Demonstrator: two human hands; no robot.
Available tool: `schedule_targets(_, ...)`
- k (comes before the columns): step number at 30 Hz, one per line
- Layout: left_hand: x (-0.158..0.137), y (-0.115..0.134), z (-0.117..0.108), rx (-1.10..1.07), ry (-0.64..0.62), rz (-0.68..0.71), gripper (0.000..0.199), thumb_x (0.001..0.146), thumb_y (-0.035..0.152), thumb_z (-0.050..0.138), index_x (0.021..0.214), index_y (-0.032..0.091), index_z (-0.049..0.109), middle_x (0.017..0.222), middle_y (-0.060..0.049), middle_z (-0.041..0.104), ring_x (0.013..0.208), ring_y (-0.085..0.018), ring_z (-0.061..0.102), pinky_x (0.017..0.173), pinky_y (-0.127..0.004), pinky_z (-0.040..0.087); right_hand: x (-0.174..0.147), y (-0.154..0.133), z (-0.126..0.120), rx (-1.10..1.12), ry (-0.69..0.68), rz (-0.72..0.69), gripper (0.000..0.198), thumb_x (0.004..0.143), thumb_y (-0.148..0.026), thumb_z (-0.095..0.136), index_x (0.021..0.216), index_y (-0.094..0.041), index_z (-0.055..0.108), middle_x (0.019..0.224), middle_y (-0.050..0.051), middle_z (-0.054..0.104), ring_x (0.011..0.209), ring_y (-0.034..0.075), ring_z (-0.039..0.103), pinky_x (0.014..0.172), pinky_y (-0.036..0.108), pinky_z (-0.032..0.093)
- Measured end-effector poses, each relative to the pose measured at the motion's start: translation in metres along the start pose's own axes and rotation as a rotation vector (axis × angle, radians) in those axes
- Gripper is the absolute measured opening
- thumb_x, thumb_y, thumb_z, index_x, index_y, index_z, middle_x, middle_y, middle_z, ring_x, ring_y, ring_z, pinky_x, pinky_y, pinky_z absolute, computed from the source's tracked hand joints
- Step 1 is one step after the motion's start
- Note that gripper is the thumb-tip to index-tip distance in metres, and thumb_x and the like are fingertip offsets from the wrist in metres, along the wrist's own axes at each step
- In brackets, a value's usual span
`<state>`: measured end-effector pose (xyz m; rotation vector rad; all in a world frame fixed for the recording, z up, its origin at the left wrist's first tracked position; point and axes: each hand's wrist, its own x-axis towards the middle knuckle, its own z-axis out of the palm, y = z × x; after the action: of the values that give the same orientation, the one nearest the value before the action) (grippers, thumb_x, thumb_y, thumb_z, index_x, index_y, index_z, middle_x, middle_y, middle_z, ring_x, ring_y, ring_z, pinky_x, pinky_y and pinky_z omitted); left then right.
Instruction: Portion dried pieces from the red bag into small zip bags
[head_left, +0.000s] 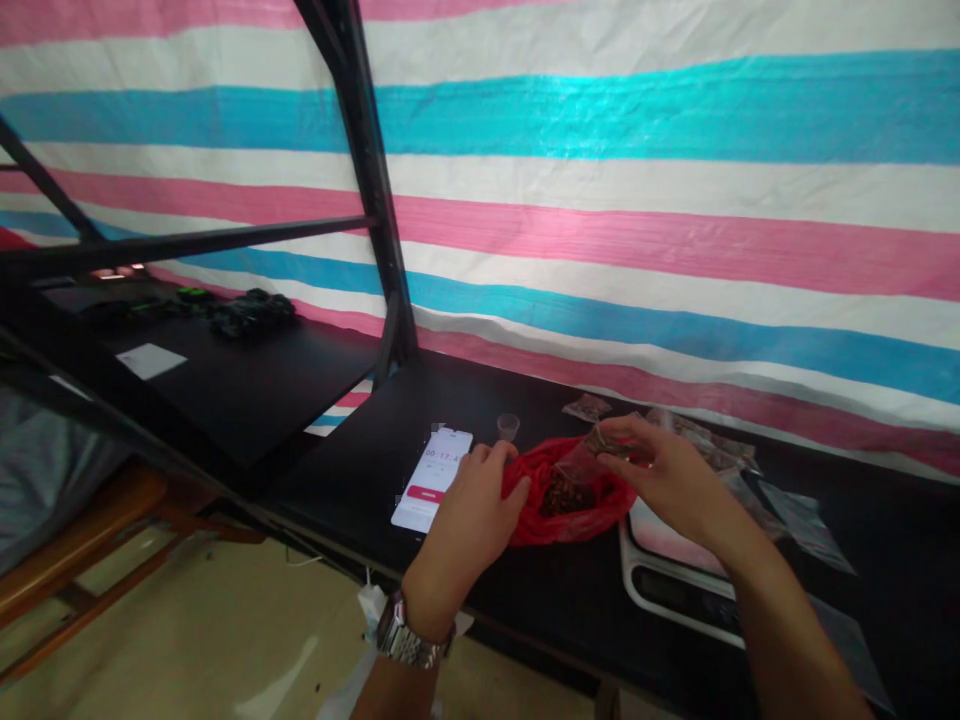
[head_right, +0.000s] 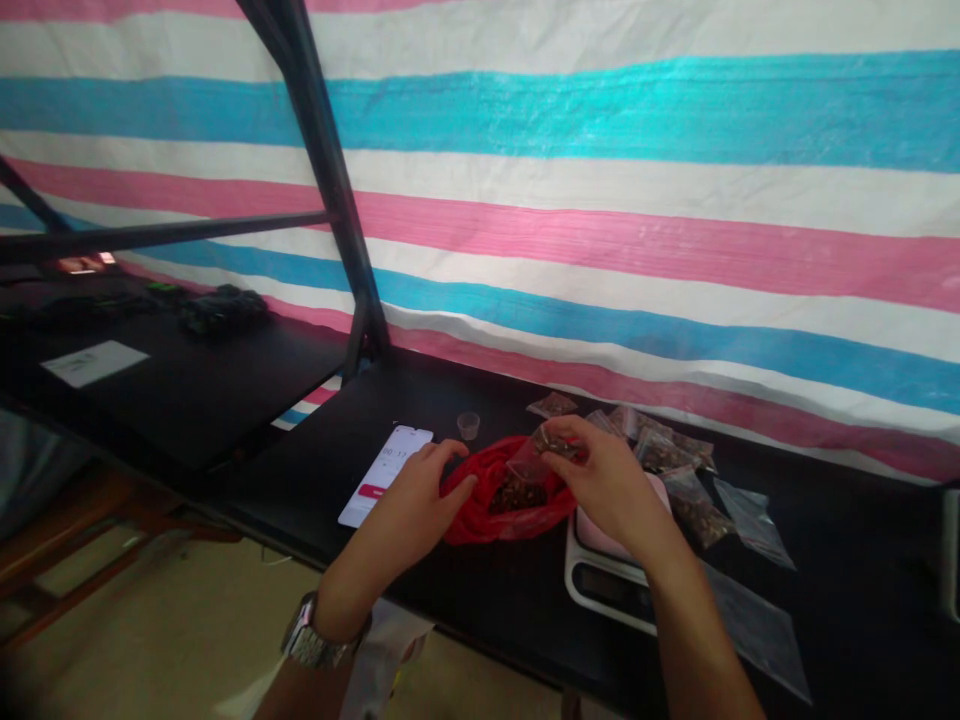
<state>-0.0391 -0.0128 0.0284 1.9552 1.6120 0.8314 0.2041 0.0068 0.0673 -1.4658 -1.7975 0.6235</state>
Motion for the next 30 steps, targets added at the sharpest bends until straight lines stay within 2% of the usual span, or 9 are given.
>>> schedule_targets(4, -0.001, 0.003, 0.007, -0.103, -0.072, -0.057, 0.027, 0.098, 0.014, 0.053, 0.121, 0.021, 0.067, 0.099, -0.007, 0.074, 0.094, -0.026, 0.072, 0.081, -0.036, 0.052, -0.008, -0.013, -0.001, -0.068, 0.029, -0.014, 0.026, 0.085, -0.024, 0.071, 0.109, -0.025, 0.08, 0.104, 0.005, 0.085, 0.097, 0.025, 0.08, 0.095, 0.041, 0.06)
schedule_targets(7, 0.002, 0.01, 0.007, -0.191, 0.041, -0.037, 0.03, 0.096, 0.011, 0.055, 0.121, 0.023, 0.067, 0.096, -0.004, 0.074, 0.09, -0.023, 0.072, 0.08, -0.034, 0.052, -0.009, -0.018, -0.003, -0.07, 0.087, -0.012, 0.026, 0.087, -0.025, 0.068, 0.11, -0.025, 0.081, 0.103, 0.005, 0.085, 0.092, 0.024, 0.08, 0.09, 0.039, 0.061)
schedule_targets(11, 0.007, 0.017, 0.004, -0.262, 0.116, 0.001, 0.026, 0.095, 0.012, 0.059, 0.118, 0.022, 0.069, 0.092, -0.003, 0.072, 0.086, -0.023, 0.07, 0.083, -0.036, 0.054, -0.01, -0.023, -0.005, -0.067, 0.136, -0.058, 0.026, 0.088, -0.027, 0.066, 0.109, -0.024, 0.081, 0.103, 0.006, 0.085, 0.092, 0.025, 0.08, 0.093, 0.04, 0.06)
schedule_targets(17, 0.006, 0.024, 0.006, -0.06, 0.288, 0.183, 0.021, 0.094, 0.014, 0.064, 0.113, 0.021, 0.072, 0.11, -0.009, 0.074, 0.107, -0.03, 0.068, 0.1, -0.048, 0.053, -0.015, -0.029, 0.006, -0.033, 0.138, -0.107, 0.027, 0.09, -0.026, 0.064, 0.112, -0.027, 0.081, 0.11, 0.006, 0.084, 0.1, 0.026, 0.079, 0.102, 0.044, 0.057)
schedule_targets(21, 0.004, 0.026, 0.003, -0.013, 0.29, 0.218, 0.02, 0.095, 0.018, 0.064, 0.111, 0.023, 0.074, 0.115, -0.009, 0.076, 0.112, -0.031, 0.068, 0.106, -0.052, 0.05, -0.012, -0.021, 0.003, 0.127, 0.192, -0.07, 0.031, 0.088, -0.032, 0.068, 0.116, -0.024, 0.079, 0.105, 0.007, 0.084, 0.092, 0.025, 0.079, 0.089, 0.04, 0.061)
schedule_targets(25, 0.006, 0.021, -0.005, -0.066, 0.323, 0.212, 0.021, 0.095, 0.022, 0.059, 0.109, 0.023, 0.075, 0.109, -0.009, 0.076, 0.107, -0.03, 0.069, 0.102, -0.051, 0.051, -0.014, 0.021, -0.043, 0.15, 0.501, 0.09, 0.056, 0.083, -0.047, 0.075, 0.132, -0.021, 0.072, 0.097, 0.009, 0.082, 0.082, 0.026, 0.076, 0.075, 0.038, 0.061)
schedule_targets(27, 0.008, 0.018, -0.01, -0.093, 0.352, 0.213, 0.022, 0.095, 0.027, 0.057, 0.106, 0.023, 0.075, 0.107, -0.009, 0.076, 0.105, -0.029, 0.07, 0.099, -0.049, 0.052, -0.024, 0.054, -0.075, -0.046, 0.788, 0.298, 0.061, 0.085, -0.047, 0.069, 0.14, -0.02, 0.068, 0.105, 0.013, 0.081, 0.087, 0.03, 0.076, 0.076, 0.042, 0.061)
schedule_targets(29, 0.009, 0.015, -0.015, -0.103, 0.362, 0.192, 0.022, 0.093, 0.031, 0.056, 0.105, 0.024, 0.074, 0.105, -0.008, 0.076, 0.104, -0.029, 0.07, 0.097, -0.047, 0.052, -0.041, 0.086, -0.103, -0.288, 0.863, 0.613, 0.062, 0.086, -0.038, 0.062, 0.143, -0.015, 0.067, 0.117, 0.019, 0.079, 0.103, 0.035, 0.076, 0.088, 0.045, 0.06)
schedule_targets(30, 0.009, 0.014, -0.017, -0.104, 0.363, 0.177, 0.023, 0.093, 0.033, 0.056, 0.105, 0.025, 0.074, 0.105, -0.008, 0.076, 0.103, -0.028, 0.07, 0.097, -0.047, 0.052, -0.05, 0.1, -0.113, -0.331, 0.859, 0.692, 0.062, 0.086, -0.034, 0.059, 0.142, -0.01, 0.067, 0.12, 0.024, 0.078, 0.11, 0.04, 0.074, 0.092, 0.049, 0.058)
